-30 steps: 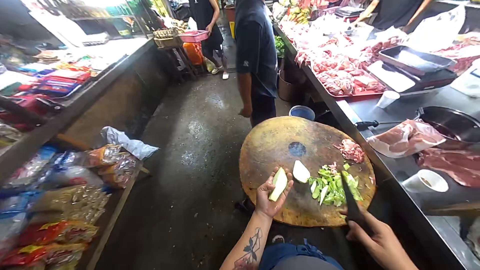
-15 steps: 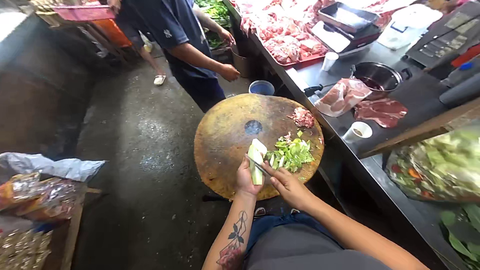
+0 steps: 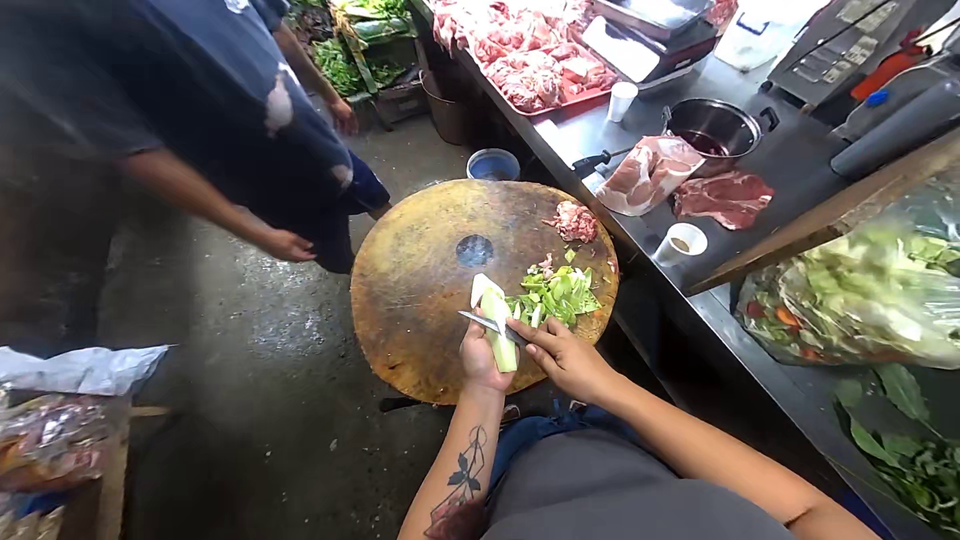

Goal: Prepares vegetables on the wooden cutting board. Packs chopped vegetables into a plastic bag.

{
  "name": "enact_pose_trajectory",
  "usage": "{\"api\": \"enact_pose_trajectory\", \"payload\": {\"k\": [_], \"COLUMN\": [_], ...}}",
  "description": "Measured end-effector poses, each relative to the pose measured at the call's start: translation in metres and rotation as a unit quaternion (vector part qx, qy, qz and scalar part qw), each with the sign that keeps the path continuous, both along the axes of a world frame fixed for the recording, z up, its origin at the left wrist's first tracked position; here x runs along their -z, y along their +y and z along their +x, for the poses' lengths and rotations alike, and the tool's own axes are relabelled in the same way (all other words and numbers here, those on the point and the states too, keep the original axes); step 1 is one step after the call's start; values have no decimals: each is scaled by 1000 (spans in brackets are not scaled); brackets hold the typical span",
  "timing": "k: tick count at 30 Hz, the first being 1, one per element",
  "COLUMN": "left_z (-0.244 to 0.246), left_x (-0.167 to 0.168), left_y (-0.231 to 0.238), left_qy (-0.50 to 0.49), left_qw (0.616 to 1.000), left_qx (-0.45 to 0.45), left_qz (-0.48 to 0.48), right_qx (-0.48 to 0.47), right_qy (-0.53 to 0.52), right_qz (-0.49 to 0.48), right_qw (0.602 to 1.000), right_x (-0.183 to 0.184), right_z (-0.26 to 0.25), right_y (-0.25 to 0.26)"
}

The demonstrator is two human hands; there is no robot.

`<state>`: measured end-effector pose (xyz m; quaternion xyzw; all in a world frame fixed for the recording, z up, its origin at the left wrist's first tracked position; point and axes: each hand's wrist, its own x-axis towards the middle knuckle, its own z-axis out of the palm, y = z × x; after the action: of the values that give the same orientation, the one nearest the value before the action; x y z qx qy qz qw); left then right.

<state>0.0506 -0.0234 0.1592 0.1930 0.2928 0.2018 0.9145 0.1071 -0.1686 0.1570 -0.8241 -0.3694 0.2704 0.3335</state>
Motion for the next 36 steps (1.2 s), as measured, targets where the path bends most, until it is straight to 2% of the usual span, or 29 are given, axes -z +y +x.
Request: {"api": "enact_pose_trajectory", "payload": {"k": [5, 11, 17, 20, 23, 25, 30, 33, 36], "left_z": [0, -1, -4, -7, -5, -5, -7, -7, -10], "left_x": [14, 21, 35, 39, 39, 37, 38, 36, 38], "left_y": [-7, -5, -8, -18, -13, -4, 13, 15, 17], "left_qy": [18, 131, 141, 131, 153, 161, 144, 149, 136], "left_qw": [999, 967, 938, 933, 937, 935, 941, 947, 939], "left_qx": [27, 93, 189, 248, 268, 276, 262, 250, 281], "left_qz": [37, 200, 255, 225, 163, 151, 159, 138, 141], "right_qx": [24, 36, 70, 121, 148, 151, 57, 28, 23], "right_qy": [7, -34, 43, 68, 15, -1, 62, 69, 75], "right_qz": [-8, -31, -26, -18, -145, -169, -7, -11, -16], "right_qw": [1000, 998, 996, 990, 978, 974, 996, 997, 997], "right_x": [9, 19, 29, 49, 56, 56, 37, 26, 28], "right_z": [14, 10, 22, 54, 81, 87, 35, 12, 15], "right_y": [5, 5, 13, 17, 14, 5, -16, -19, -16]}}
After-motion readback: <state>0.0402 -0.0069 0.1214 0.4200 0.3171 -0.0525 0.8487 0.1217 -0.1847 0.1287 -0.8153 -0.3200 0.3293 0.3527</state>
